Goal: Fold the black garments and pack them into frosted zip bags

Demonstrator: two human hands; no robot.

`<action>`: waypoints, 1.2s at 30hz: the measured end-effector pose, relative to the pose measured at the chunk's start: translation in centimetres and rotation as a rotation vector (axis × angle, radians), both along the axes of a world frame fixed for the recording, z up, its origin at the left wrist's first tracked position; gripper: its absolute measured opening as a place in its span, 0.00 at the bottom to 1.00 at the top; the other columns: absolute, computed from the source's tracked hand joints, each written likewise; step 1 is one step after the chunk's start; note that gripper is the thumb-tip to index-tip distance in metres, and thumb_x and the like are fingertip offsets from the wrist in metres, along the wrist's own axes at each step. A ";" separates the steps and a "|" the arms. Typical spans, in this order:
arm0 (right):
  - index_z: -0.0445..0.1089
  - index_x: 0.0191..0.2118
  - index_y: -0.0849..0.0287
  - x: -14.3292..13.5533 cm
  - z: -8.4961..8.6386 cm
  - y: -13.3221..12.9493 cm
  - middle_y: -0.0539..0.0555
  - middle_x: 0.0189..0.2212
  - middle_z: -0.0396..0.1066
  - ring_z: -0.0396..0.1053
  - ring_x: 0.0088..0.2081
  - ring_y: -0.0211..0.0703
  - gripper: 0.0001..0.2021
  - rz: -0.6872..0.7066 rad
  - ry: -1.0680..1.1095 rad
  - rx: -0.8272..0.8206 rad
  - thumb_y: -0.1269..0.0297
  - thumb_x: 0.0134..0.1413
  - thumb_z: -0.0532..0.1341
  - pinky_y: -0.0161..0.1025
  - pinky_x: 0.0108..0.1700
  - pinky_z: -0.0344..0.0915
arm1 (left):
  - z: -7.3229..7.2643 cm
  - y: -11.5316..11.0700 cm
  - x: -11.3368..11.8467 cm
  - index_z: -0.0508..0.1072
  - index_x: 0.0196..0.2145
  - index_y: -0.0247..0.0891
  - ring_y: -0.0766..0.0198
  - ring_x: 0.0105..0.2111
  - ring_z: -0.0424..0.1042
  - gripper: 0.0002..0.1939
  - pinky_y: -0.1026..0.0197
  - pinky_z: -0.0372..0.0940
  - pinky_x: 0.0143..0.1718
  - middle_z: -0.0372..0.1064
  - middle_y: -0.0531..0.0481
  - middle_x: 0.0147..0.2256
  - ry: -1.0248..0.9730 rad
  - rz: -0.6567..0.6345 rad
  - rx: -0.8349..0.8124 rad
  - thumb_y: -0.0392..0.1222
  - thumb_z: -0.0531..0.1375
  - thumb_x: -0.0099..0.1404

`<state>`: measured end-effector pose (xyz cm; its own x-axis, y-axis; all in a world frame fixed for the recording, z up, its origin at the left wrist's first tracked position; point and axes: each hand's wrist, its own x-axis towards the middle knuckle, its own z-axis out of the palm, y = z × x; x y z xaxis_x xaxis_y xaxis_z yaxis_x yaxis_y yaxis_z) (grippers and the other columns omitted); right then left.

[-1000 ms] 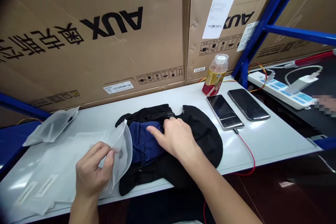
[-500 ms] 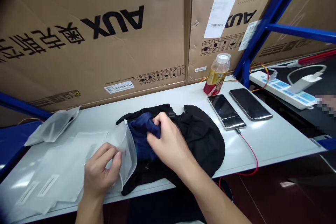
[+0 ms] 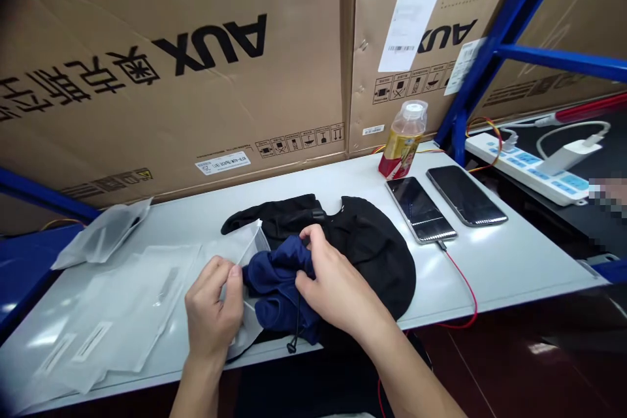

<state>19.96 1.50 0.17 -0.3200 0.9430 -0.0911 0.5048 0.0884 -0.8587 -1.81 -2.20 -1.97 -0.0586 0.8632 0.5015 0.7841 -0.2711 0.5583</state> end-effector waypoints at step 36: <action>0.77 0.43 0.56 -4.8 -0.1 0.7 0.55 0.44 0.79 0.68 0.50 0.56 0.07 0.359 -0.445 0.540 0.62 0.64 0.63 0.50 0.47 0.63 | -1.1 -1.1 -4.0 0.68 0.35 0.42 0.51 0.53 0.64 0.12 0.47 0.66 0.58 0.58 0.44 0.47 -0.155 -0.440 -0.316 0.47 0.55 0.76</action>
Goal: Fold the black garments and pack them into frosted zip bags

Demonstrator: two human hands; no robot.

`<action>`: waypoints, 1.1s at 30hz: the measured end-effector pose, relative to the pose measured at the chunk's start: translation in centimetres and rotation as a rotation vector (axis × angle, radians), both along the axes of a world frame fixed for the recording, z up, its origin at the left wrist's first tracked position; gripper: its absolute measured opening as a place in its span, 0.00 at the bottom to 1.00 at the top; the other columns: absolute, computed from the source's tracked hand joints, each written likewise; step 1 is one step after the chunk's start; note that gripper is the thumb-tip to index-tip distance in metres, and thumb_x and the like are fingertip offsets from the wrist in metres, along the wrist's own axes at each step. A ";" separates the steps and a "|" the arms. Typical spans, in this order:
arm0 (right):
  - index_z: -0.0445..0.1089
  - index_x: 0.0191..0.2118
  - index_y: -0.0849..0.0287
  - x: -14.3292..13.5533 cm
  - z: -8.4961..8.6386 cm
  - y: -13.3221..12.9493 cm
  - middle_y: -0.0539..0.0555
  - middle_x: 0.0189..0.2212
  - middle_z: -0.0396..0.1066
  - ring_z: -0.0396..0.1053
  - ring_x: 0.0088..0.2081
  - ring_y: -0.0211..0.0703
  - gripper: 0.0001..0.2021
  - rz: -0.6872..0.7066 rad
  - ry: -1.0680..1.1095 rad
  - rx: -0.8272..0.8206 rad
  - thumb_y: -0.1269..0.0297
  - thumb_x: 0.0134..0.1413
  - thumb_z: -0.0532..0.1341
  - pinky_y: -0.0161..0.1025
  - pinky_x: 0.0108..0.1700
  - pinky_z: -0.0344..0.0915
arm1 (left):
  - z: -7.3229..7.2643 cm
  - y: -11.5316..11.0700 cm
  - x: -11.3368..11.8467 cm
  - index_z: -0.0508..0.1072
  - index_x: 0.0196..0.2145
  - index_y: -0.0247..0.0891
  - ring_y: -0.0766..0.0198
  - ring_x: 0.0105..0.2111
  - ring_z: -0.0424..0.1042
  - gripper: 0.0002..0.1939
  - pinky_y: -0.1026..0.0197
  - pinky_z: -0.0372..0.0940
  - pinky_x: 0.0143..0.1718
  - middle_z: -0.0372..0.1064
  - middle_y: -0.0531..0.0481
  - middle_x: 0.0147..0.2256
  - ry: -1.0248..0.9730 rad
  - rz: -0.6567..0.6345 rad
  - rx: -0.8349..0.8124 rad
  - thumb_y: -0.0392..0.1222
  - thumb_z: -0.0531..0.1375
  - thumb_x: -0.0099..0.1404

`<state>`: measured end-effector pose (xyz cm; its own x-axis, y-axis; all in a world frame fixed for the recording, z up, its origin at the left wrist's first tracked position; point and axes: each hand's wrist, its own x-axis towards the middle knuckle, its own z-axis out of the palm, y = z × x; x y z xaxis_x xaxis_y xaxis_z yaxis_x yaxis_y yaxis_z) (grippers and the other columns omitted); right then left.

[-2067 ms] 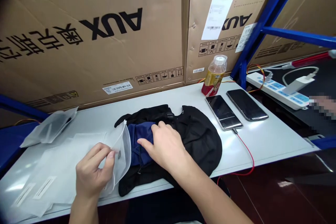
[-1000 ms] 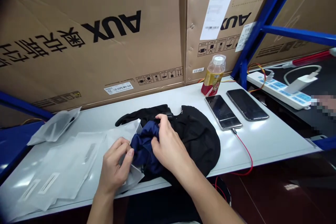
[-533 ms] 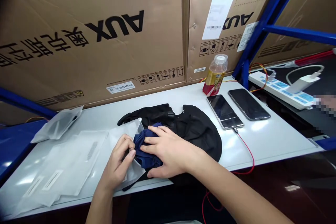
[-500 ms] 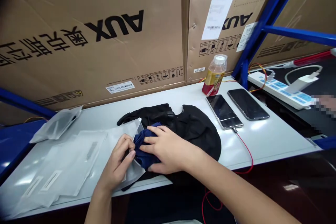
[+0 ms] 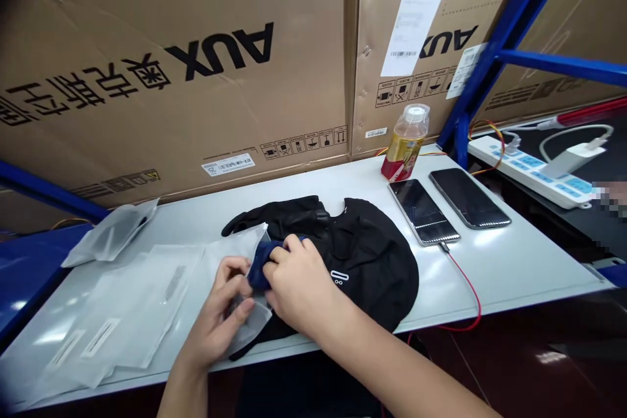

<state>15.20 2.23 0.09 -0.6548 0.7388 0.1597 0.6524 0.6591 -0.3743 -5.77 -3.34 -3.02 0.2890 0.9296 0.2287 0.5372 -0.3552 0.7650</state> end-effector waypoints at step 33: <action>0.75 0.42 0.62 -3.9 -1.2 1.9 0.60 0.44 0.79 0.70 0.53 0.53 0.08 0.176 0.089 -0.051 0.69 0.64 0.58 0.50 0.55 0.59 | -1.8 -1.3 -0.8 0.31 0.78 0.48 0.36 0.76 0.30 0.44 0.24 0.43 0.71 0.30 0.41 0.78 0.332 0.144 0.010 0.68 0.43 0.76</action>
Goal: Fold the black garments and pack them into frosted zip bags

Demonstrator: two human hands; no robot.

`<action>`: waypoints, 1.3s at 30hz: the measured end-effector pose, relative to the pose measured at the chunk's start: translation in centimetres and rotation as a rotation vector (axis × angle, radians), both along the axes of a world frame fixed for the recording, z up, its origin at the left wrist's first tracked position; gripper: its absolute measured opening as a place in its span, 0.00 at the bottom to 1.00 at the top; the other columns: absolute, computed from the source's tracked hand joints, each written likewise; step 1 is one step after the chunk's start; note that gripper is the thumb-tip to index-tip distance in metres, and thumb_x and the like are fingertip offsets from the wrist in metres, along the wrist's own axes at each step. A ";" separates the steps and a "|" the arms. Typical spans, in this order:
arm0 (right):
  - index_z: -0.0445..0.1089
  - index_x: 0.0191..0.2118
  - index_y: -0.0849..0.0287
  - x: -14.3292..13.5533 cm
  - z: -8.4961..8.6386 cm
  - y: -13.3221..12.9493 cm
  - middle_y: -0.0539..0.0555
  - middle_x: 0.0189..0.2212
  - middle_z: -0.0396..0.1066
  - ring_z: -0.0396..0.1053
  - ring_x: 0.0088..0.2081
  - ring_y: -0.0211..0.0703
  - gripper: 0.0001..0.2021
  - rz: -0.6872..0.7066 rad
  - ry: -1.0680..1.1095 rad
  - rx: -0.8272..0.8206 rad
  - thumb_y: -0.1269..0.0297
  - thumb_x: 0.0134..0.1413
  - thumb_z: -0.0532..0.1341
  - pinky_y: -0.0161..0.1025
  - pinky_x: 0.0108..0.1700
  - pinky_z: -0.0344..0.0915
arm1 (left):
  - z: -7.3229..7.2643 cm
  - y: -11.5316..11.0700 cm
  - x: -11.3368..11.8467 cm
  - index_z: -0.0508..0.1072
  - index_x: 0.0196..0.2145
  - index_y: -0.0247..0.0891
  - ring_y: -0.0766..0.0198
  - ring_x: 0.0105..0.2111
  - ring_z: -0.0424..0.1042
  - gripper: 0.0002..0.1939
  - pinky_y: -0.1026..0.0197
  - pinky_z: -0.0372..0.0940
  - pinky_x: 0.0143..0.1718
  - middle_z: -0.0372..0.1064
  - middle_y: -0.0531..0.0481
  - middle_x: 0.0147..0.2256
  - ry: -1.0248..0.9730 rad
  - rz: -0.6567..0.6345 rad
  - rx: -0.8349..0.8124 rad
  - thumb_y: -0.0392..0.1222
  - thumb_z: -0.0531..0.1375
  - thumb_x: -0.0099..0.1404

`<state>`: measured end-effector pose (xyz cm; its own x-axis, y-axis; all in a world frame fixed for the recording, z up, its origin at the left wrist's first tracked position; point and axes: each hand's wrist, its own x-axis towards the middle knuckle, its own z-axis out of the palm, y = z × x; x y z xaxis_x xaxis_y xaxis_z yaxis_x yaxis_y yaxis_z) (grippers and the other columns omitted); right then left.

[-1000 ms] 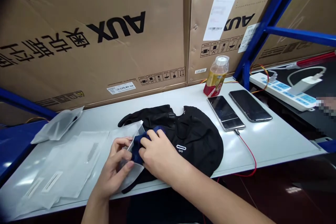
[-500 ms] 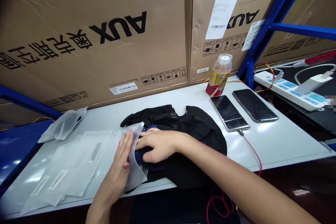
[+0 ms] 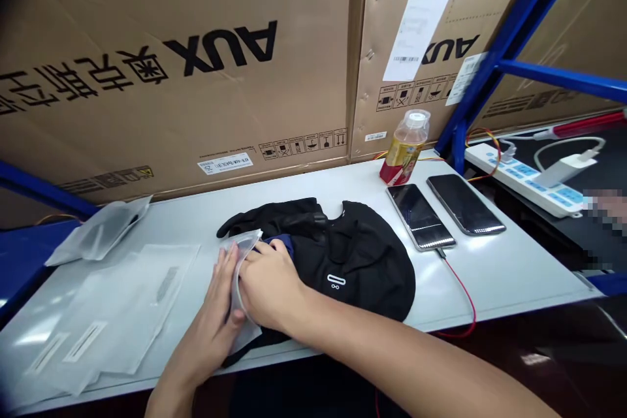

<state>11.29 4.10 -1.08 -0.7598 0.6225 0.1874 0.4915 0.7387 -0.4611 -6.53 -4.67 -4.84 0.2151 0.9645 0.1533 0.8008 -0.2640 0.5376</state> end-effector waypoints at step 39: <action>0.72 0.59 0.59 3.3 -1.3 1.8 0.57 0.63 0.72 0.67 0.63 0.47 0.17 0.581 0.142 0.123 0.71 0.70 0.54 0.47 0.70 0.56 | 1.7 1.3 -2.6 0.41 0.78 0.52 0.38 0.76 0.39 0.42 0.29 0.41 0.73 0.33 0.46 0.78 -0.003 -0.066 0.022 0.70 0.46 0.75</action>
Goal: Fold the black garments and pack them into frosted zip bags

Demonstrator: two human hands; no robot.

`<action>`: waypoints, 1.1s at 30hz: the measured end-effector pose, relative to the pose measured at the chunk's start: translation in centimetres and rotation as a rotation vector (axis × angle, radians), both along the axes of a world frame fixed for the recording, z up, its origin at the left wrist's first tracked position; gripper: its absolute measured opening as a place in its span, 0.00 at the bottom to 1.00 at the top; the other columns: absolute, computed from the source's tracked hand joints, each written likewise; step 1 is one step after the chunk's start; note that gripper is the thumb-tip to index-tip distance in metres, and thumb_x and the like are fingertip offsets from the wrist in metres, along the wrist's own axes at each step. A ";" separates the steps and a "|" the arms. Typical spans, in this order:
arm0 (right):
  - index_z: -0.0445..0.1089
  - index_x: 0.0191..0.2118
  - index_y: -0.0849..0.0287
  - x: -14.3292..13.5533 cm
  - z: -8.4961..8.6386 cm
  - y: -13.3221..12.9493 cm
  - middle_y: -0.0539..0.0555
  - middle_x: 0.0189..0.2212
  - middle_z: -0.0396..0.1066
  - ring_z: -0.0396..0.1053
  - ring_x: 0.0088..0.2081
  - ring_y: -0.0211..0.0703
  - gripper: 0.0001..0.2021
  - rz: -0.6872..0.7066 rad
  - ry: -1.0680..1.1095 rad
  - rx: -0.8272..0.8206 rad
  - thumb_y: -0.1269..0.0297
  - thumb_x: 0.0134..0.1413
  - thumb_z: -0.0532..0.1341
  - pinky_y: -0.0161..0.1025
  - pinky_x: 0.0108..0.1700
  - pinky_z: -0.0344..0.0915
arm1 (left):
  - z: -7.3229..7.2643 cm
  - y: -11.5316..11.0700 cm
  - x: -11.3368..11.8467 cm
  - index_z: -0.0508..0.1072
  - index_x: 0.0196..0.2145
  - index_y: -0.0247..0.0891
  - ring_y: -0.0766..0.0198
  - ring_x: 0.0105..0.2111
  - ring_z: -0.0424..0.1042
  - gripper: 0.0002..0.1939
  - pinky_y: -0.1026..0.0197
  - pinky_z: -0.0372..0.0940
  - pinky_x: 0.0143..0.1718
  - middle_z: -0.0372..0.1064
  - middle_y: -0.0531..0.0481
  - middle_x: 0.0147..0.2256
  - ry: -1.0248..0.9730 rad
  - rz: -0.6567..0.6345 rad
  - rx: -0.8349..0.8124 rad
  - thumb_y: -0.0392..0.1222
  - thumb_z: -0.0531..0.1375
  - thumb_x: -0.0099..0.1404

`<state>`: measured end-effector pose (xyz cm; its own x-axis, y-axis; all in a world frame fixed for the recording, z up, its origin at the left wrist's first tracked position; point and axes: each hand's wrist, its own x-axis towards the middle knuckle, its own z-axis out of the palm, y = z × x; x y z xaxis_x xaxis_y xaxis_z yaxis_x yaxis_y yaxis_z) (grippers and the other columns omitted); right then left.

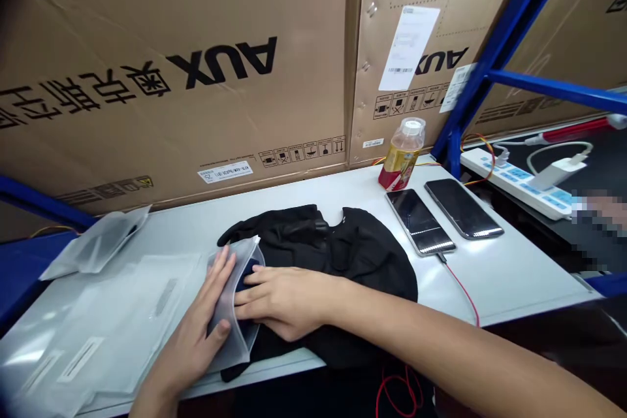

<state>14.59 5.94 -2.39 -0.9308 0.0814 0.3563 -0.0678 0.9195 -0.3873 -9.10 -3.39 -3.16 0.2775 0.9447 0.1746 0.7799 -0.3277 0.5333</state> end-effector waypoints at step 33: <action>0.80 0.55 0.55 4.0 2.3 -0.2 0.56 0.53 0.81 0.76 0.56 0.52 0.16 -0.671 -0.063 -0.491 0.66 0.69 0.58 0.44 0.58 0.69 | 5.4 10.2 -0.1 0.83 0.49 0.51 0.43 0.52 0.74 0.18 0.38 0.67 0.57 0.81 0.47 0.47 0.282 0.054 -0.065 0.57 0.57 0.73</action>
<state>18.59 5.76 -0.06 -0.6462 0.7585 0.0846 0.4696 0.4826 -0.7393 -9.22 6.84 2.21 0.2560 0.9660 0.0359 0.9157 -0.2542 0.3113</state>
